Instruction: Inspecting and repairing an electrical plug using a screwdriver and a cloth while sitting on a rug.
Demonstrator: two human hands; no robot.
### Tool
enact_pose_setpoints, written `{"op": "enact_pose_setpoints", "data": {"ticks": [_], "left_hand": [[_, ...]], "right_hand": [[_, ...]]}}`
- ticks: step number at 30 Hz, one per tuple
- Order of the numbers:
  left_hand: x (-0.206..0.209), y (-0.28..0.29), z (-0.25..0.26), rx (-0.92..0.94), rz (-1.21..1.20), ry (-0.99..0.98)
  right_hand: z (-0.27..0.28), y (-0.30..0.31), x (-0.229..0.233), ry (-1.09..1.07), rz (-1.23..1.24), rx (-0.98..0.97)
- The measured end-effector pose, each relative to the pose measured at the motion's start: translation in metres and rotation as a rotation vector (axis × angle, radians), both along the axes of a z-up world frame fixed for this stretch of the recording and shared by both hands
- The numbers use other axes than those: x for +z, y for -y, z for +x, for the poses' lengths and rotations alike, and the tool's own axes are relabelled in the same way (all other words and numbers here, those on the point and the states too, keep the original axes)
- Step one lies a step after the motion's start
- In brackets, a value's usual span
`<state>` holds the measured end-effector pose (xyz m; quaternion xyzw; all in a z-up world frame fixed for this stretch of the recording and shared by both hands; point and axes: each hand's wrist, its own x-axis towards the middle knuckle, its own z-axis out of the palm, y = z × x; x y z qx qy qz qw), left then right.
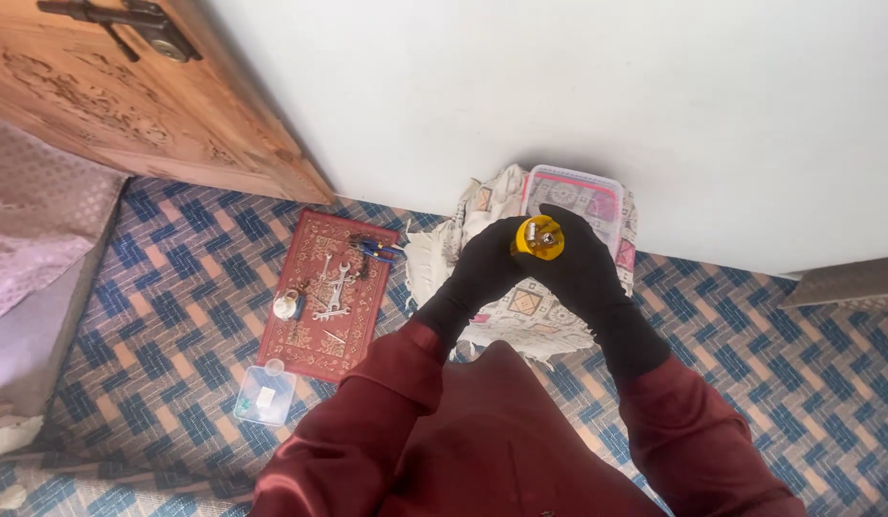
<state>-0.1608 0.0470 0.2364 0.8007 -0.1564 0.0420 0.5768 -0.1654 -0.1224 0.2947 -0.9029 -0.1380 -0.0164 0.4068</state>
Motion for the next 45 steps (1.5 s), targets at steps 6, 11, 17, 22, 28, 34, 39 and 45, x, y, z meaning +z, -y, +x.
{"op": "enact_pose_setpoints", "data": {"ticks": [6, 11, 17, 22, 28, 34, 39, 45], "left_hand": [[-0.033, 0.068, 0.046, -0.011, -0.110, -0.009], [-0.069, 0.066, 0.061, 0.224, 0.116, -0.009], [-0.069, 0.053, 0.048, 0.412, 0.157, -0.212], [-0.070, 0.059, 0.037, 0.479, 0.177, -0.301], [-0.083, 0.063, 0.023, 0.508, 0.195, -0.266], [-0.070, 0.062, 0.020, 0.534, 0.226, -0.295], [-0.077, 0.061, 0.024, 0.537, 0.220, -0.290], [-0.084, 0.067, 0.030, 0.526, 0.160, -0.235]], "right_hand": [[0.045, 0.071, -0.027, 0.160, -0.109, -0.047], [0.114, 0.109, -0.090, 0.278, -0.140, -0.057], [0.169, 0.106, -0.165, 0.128, -0.102, 0.003], [0.195, 0.098, -0.230, 0.163, -0.094, 0.044], [0.205, 0.085, -0.245, 0.125, -0.077, 0.066], [0.211, 0.075, -0.246, 0.065, -0.072, 0.142], [0.206, 0.077, -0.241, 0.001, -0.028, 0.139], [0.181, 0.092, -0.224, -0.042, 0.017, 0.030]]}}
